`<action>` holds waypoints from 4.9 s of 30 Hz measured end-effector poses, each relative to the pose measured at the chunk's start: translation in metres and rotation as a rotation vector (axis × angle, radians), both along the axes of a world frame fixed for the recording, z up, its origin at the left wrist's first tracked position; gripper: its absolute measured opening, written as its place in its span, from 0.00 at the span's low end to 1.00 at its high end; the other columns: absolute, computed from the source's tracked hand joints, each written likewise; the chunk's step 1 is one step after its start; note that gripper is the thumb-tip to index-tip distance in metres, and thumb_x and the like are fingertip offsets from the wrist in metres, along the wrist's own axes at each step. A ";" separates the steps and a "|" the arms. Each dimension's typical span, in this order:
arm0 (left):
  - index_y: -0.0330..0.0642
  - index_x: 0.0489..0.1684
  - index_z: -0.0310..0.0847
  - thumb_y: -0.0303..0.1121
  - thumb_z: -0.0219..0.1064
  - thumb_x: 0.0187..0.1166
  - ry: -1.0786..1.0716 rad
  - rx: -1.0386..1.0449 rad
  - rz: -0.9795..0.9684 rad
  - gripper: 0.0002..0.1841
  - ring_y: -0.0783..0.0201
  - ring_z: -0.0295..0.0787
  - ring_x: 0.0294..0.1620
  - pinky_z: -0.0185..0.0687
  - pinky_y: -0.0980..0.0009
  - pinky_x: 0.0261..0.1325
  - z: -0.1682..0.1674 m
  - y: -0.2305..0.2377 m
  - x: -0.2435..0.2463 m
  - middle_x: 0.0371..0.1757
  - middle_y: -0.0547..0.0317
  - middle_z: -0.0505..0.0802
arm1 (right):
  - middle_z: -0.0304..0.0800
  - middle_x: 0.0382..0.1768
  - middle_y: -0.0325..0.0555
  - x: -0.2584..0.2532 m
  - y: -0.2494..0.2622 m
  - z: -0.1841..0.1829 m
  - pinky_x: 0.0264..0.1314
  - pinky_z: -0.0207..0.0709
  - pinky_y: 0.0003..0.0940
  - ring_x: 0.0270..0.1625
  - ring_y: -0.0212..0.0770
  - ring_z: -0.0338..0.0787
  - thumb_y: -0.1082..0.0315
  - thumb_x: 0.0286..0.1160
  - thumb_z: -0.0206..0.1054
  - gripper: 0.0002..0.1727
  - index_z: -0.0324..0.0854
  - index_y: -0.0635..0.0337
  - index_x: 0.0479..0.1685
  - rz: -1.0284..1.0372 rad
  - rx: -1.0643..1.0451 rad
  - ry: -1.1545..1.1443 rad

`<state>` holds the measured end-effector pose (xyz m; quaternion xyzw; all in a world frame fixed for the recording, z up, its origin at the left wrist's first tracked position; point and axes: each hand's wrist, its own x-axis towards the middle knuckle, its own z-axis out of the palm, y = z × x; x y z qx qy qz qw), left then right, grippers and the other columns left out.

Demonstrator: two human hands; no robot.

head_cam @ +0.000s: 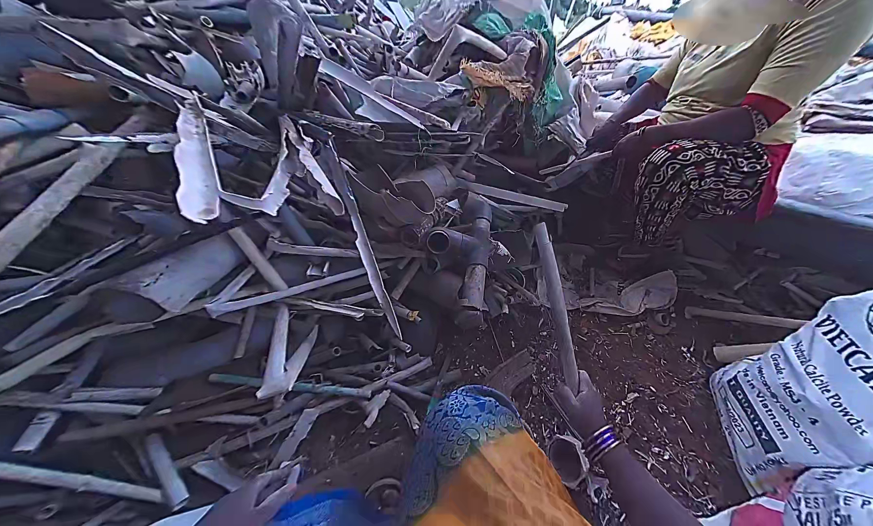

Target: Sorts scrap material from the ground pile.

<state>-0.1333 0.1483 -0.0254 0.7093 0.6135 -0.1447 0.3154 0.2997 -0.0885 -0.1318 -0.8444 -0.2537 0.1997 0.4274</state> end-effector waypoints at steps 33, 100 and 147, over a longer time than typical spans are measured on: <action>0.34 0.80 0.73 0.41 0.57 0.93 -0.051 -0.009 0.095 0.24 0.34 0.84 0.68 0.69 0.38 0.75 -0.001 0.000 0.001 0.67 0.29 0.87 | 0.84 0.68 0.68 -0.021 -0.011 -0.087 0.76 0.75 0.57 0.72 0.61 0.85 0.57 0.87 0.61 0.29 0.69 0.69 0.78 0.277 -0.809 0.157; 0.34 0.82 0.71 0.41 0.57 0.93 -0.049 0.029 0.064 0.25 0.32 0.85 0.69 0.69 0.37 0.77 -0.003 -0.001 -0.002 0.69 0.28 0.87 | 0.78 0.30 0.41 0.016 -0.016 -0.050 0.35 0.76 0.28 0.27 0.29 0.78 0.63 0.87 0.58 0.19 0.71 0.71 0.64 0.127 0.100 0.324; 0.36 0.81 0.72 0.39 0.58 0.93 -0.061 0.012 0.140 0.24 0.33 0.85 0.68 0.70 0.37 0.74 -0.016 0.004 -0.010 0.68 0.29 0.87 | 0.87 0.27 0.52 -0.010 0.021 -0.015 0.36 0.86 0.32 0.27 0.35 0.88 0.65 0.82 0.57 0.22 0.75 0.84 0.53 0.036 0.444 -0.475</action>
